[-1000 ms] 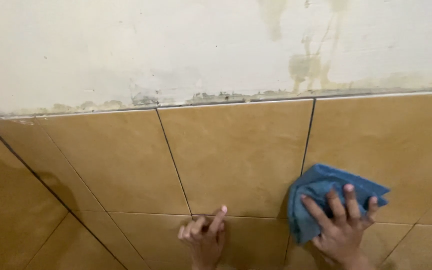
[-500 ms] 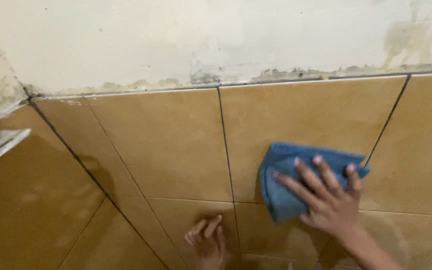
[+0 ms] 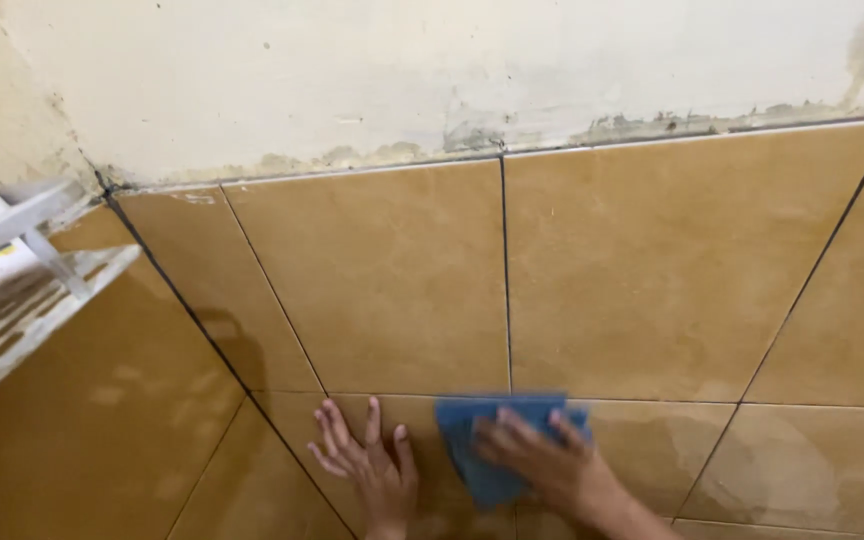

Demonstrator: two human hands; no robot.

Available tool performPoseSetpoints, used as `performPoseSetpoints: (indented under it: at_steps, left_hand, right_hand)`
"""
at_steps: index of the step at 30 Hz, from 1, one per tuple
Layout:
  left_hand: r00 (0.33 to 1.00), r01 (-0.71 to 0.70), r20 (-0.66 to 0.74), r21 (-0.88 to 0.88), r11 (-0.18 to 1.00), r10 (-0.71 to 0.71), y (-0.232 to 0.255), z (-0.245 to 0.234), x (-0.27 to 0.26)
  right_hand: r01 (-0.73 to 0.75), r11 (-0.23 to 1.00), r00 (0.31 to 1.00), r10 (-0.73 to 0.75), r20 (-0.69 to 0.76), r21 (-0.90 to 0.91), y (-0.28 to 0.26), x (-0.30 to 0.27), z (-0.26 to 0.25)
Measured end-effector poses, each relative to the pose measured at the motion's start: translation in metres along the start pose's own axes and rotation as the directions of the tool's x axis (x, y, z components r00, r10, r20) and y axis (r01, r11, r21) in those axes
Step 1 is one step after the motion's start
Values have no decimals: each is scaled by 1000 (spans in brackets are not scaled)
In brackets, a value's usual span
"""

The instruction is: The recorder is scrubbing bathroom wall tiles with a cloth and water from a bucket.

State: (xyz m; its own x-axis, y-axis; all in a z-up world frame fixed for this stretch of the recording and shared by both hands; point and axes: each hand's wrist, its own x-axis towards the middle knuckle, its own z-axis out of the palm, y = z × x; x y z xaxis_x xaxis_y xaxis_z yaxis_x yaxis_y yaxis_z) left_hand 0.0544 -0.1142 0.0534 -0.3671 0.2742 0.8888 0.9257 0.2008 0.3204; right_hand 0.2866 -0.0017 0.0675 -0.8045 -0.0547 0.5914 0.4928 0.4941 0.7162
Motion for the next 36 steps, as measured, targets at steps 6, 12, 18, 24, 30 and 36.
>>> performPoseSetpoints:
  at_steps: [6,12,18,24,30,36]
  left_hand:
    - [995,-95,34,14,995,95,-53,26,-12]
    - [992,-124,35,-4,992,124,-68,39,-19]
    - [992,-129,17,11,992,129,-70,42,-19]
    - [993,-119,24,-26,993,119,-70,38,-19]
    - [995,-28,90,-184,983,46,-80,13,-19]
    - [999,-25,-28,-229,973,19,-74,-25,-1]
  right_hand:
    - [171,982,983,-165,-74,81,-76,-126,61]
    - [100,994,994,-98,-43,48,-3,-118,47]
    - [-419,862,888,455,-69,285,126,20,-27]
    - [-542,764,775,615,-144,350,122,162,-65]
    - [-238,943,951,275,-142,231,11,154,-23]
    - [11,978,1000,-12,3,209,-90,61,-5]
